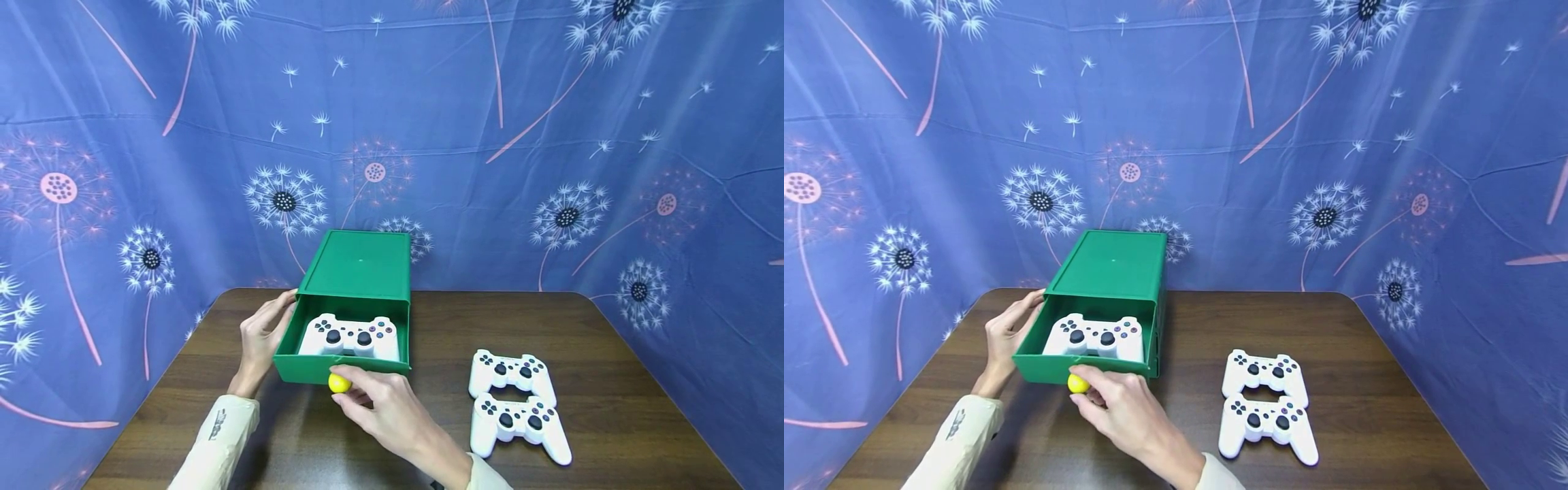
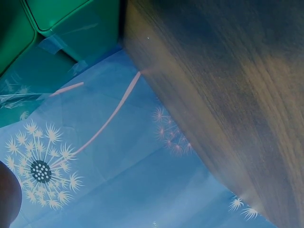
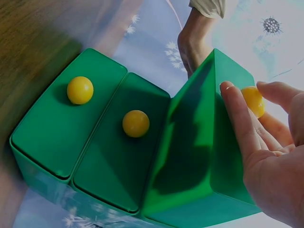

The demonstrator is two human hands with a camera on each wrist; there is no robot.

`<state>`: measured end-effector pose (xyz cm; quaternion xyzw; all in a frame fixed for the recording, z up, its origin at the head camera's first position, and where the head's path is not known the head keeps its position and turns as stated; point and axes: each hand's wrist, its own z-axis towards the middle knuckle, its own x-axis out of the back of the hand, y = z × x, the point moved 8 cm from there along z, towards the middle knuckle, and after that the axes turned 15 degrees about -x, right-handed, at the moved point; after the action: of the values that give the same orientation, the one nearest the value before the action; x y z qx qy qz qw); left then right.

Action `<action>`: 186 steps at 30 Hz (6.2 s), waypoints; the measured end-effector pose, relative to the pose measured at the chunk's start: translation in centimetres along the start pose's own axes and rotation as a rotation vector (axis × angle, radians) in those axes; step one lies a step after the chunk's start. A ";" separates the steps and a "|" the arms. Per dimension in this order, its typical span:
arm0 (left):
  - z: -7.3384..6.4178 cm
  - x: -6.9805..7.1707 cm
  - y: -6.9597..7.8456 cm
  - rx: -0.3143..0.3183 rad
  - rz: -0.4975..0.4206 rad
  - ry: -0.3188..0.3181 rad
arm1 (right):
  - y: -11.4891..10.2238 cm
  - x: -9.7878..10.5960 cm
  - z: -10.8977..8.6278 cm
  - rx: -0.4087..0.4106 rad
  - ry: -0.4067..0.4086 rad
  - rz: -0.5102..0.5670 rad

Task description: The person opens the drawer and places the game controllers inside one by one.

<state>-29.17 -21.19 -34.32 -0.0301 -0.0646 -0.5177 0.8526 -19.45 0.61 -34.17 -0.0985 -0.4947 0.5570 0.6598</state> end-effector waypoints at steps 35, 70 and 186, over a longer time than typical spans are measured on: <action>-0.1 0.0 0.0 -0.003 0.011 0.003 | 0.3 0.3 0.7 -0.007 0.018 -0.029; -1.0 0.0 0.1 0.020 0.034 -0.010 | 1.9 0.6 2.5 -0.079 -0.002 -0.001; -0.7 -0.2 -0.1 -0.002 0.030 0.009 | 6.3 1.7 7.6 -0.097 0.058 -0.050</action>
<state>-29.30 -21.15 -35.03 -0.0294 -0.0598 -0.5051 0.8605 -29.42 1.09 -33.78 -0.1341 -0.5042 0.5128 0.6818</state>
